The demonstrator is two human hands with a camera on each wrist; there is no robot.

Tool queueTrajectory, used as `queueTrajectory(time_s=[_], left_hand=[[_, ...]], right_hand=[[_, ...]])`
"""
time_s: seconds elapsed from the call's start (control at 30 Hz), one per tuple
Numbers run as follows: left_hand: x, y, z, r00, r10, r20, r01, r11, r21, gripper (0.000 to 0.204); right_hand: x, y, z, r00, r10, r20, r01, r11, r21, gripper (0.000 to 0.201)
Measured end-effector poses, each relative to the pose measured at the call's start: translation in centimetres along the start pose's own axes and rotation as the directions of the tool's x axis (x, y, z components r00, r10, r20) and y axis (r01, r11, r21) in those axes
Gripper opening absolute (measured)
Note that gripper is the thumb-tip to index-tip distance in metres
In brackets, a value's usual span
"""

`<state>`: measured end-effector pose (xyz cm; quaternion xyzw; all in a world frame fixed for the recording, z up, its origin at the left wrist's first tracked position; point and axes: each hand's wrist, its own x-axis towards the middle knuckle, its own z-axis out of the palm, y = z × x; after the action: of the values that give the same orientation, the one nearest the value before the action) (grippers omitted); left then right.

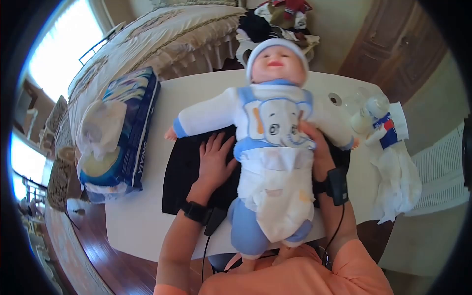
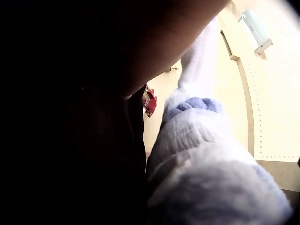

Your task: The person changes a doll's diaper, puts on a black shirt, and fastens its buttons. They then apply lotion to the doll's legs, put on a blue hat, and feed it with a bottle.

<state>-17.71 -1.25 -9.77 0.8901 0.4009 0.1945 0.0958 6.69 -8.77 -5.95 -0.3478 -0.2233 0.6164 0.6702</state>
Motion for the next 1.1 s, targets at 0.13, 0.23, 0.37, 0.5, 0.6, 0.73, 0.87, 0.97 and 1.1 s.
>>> queueTrajectory(time_s=[0.13, 0.23, 0.37, 0.5, 0.6, 0.73, 0.87, 0.97, 1.1], left_hand=[[0.1, 0.1, -0.2, 1.000, 0.007, -0.006, -0.007, 1.000, -0.030, 0.056], [0.0, -0.1, -0.2, 1.000, 0.004, 0.004, -0.004, 0.999, -0.052, 0.056], [0.0, -0.4, 0.0, 0.999, 0.011, -0.043, -0.015, 0.996, -0.090, 0.054], [-0.2, -0.1, -0.1, 0.999, -0.021, -0.042, 0.016, 0.994, -0.111, 0.053], [-0.5, 0.6, -0.3, 0.998, -0.061, -0.014, 0.059, 0.994, -0.091, 0.052], [-0.9, 0.9, -0.2, 0.996, -0.086, 0.003, 0.086, 0.994, -0.062, 0.053], [-1.0, 0.0, 0.3, 0.987, -0.058, -0.148, 0.022, 0.972, -0.232, 0.040], [-0.5, -0.8, -0.8, 0.865, -0.236, -0.443, -0.030, 0.858, -0.514, 0.016], [-1.0, -3.7, -1.9, 0.723, -0.395, -0.566, 0.099, 0.871, -0.482, 0.008]], right_hand=[[1.2, 2.0, -1.0, 0.993, 0.113, -0.019, -0.111, 0.989, 0.099, 0.035], [1.6, 2.2, -1.1, 0.990, 0.143, -0.009, -0.141, 0.981, 0.132, 0.038], [2.2, 1.8, -1.9, 0.987, 0.163, -0.007, -0.163, 0.986, 0.024, 0.039], [2.2, 1.5, -1.8, 0.986, 0.165, 0.012, -0.164, 0.986, -0.038, 0.039], [2.5, 1.8, -2.8, 0.980, 0.200, 0.007, -0.200, 0.980, -0.014, 0.038], [1.5, 1.6, -1.7, 0.972, 0.237, -0.002, -0.235, 0.968, 0.092, 0.036], [2.0, 1.4, -2.1, 0.986, 0.141, -0.089, -0.152, 0.978, -0.142, 0.039], [1.9, 0.7, -2.3, 0.983, 0.140, -0.122, -0.169, 0.944, -0.283, 0.040], [1.6, 0.1, -1.9, 0.971, 0.142, -0.192, -0.211, 0.886, -0.413, 0.045]])
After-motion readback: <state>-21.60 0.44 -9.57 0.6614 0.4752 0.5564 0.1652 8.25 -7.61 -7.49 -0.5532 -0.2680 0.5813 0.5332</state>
